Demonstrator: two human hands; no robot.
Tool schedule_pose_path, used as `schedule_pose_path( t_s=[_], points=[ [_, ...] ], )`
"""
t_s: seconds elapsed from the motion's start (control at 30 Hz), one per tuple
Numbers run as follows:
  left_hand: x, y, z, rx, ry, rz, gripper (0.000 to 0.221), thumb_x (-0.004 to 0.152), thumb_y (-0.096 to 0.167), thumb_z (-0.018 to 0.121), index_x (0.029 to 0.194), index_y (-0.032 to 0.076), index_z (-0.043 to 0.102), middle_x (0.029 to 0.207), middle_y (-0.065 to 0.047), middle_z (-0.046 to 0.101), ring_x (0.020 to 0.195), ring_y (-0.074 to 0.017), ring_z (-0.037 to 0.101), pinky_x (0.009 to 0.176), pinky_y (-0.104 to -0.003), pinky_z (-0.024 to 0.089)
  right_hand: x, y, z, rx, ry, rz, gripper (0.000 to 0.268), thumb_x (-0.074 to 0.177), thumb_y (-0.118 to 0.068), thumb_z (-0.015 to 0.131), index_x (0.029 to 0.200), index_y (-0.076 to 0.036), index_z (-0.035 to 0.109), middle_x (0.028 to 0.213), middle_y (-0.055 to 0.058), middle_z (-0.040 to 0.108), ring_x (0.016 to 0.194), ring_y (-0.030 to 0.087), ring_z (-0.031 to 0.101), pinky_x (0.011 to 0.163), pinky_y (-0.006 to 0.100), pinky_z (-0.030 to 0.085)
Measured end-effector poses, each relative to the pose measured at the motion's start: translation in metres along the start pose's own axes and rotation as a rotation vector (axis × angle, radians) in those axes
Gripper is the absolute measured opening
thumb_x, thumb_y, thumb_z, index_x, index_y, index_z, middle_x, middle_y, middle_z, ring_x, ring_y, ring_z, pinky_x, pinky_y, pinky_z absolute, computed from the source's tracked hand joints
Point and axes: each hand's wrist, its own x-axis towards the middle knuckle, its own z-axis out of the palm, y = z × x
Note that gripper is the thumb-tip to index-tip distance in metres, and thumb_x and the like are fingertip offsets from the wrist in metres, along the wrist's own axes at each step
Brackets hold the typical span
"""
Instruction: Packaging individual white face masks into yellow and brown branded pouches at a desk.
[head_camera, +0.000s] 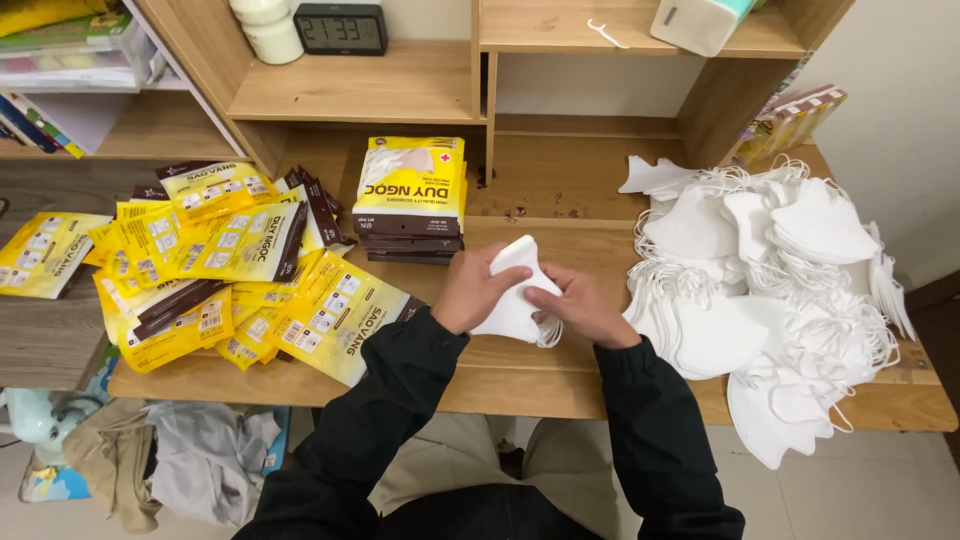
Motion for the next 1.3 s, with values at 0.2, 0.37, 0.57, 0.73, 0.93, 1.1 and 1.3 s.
schedule_pose_path(
  t_s=[0.2, 0.37, 0.57, 0.73, 0.93, 1.1, 1.3],
  points=[
    [-0.013, -0.008, 0.006, -0.157, 0.029, -0.06, 0.026, 0.089, 0.029, 0.08, 0.085, 0.006, 0.069, 0.067, -0.009, 0.07, 0.063, -0.0167, 0.064, 0.06, -0.029, 0.05, -0.012, -0.015, 0.015, -0.131, 0.111, 0.015, 0.025, 0.088, -0.016, 0.081, 0.107, 0.0, 0.077, 0.065, 0.012, 0.072, 0.053, 0.014, 0.069, 0.048, 0.026, 0.06],
    [-0.025, -0.043, 0.027, -0.363, 0.101, -0.058, 0.025, 0.086, 0.026, 0.083, 0.092, 0.007, 0.069, 0.073, -0.004, 0.066, 0.072, -0.0126, 0.059, 0.065, -0.027, 0.049, -0.022, 0.002, 0.018, -0.238, 0.165, 0.019, 0.021, 0.086, -0.015, 0.085, 0.105, -0.007, 0.079, 0.073, 0.005, 0.068, 0.068, 0.01, 0.062, 0.06, 0.026, 0.057],
    [-0.064, -0.032, 0.011, -0.201, 0.086, -0.057, 0.051, 0.092, 0.037, 0.074, 0.128, 0.005, 0.059, 0.107, -0.023, 0.067, 0.099, -0.0343, 0.066, 0.086, -0.046, 0.054, -0.047, -0.02, 0.034, -0.257, 0.218, 0.236, 0.023, 0.085, -0.016, 0.085, 0.104, -0.006, 0.078, 0.069, 0.009, 0.068, 0.062, 0.016, 0.07, 0.06, 0.031, 0.062],
    [-0.085, -0.059, -0.03, 0.307, 0.21, 0.039, 0.054, 0.096, 0.048, 0.066, 0.138, 0.015, 0.057, 0.123, -0.014, 0.064, 0.114, -0.0357, 0.065, 0.093, -0.047, 0.054, -0.065, 0.01, -0.011, -0.21, 0.313, 0.249, 0.019, 0.089, -0.014, 0.081, 0.105, -0.006, 0.076, 0.069, 0.011, 0.07, 0.058, 0.02, 0.071, 0.054, 0.031, 0.061],
    [-0.126, -0.126, -0.083, 0.845, 0.145, -0.089, 0.04, 0.085, 0.033, 0.078, 0.118, 0.01, 0.07, 0.114, -0.011, 0.062, 0.107, -0.0341, 0.061, 0.086, -0.048, 0.053, -0.089, 0.031, -0.039, -0.166, 0.413, 0.263, 0.02, 0.092, -0.011, 0.077, 0.108, 0.0, 0.073, 0.073, 0.013, 0.071, 0.055, 0.018, 0.07, 0.055, 0.029, 0.062],
    [-0.144, -0.131, -0.068, 0.964, 0.137, -0.112, 0.029, 0.097, 0.025, 0.064, 0.12, 0.007, 0.068, 0.116, -0.012, 0.058, 0.107, -0.03, 0.058, 0.083, -0.042, 0.053, -0.092, 0.044, -0.035, -0.093, 0.406, 0.267, 0.021, 0.096, -0.012, 0.074, 0.111, 0.002, 0.07, 0.075, 0.011, 0.071, 0.056, 0.017, 0.071, 0.056, 0.027, 0.062],
    [-0.144, -0.164, -0.023, 1.073, 0.193, 0.082, 0.029, 0.088, 0.026, 0.069, 0.114, 0.012, 0.069, 0.098, -0.006, 0.061, 0.09, -0.0256, 0.063, 0.071, -0.036, 0.055, -0.094, 0.051, -0.03, -0.008, 0.399, 0.278, 0.017, 0.093, -0.007, 0.073, 0.106, 0.002, 0.07, 0.072, 0.012, 0.072, 0.055, 0.018, 0.072, 0.053, 0.026, 0.062]
  ],
)
